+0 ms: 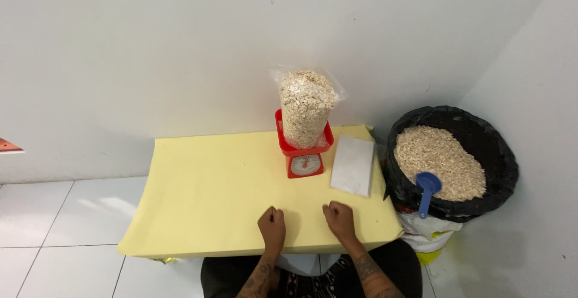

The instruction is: Packaging wood shavings into plastic bags by scooping from a bin and weighing on a scale.

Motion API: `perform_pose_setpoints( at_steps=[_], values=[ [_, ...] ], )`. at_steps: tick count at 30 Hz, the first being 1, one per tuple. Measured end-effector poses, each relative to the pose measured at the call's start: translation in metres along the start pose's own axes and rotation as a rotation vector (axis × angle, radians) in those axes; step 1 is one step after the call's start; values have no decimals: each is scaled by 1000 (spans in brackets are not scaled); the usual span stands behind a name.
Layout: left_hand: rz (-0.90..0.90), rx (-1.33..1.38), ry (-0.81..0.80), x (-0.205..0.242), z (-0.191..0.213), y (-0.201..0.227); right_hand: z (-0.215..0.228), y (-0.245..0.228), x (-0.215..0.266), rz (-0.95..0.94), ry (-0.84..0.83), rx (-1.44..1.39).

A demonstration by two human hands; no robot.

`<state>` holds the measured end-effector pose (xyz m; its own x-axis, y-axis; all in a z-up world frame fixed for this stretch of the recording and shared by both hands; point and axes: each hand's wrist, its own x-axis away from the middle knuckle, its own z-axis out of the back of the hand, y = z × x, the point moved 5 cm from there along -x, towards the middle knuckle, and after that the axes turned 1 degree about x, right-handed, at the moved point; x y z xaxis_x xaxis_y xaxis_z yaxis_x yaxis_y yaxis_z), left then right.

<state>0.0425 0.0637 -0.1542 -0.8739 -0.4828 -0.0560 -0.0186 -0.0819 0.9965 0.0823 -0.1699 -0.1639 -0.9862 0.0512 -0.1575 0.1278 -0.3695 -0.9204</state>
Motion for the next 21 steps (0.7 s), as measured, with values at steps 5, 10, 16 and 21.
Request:
perform_pose_setpoints(
  at_steps=[5, 10, 16, 21],
  values=[
    [-68, -16, -53, 0, -3, -8, -8, -4, 8, -11, 12, 127],
    [-119, -104, -73, 3, -5, 3, -6, -13, 9, 22, 26, 119],
    [5, -77, -54, 8, -5, 5, -9, -4, 10, -37, -5, 150],
    [-15, -120, -57, 9, -5, -2, -8, -9, 12, -41, -25, 187]
  ],
)
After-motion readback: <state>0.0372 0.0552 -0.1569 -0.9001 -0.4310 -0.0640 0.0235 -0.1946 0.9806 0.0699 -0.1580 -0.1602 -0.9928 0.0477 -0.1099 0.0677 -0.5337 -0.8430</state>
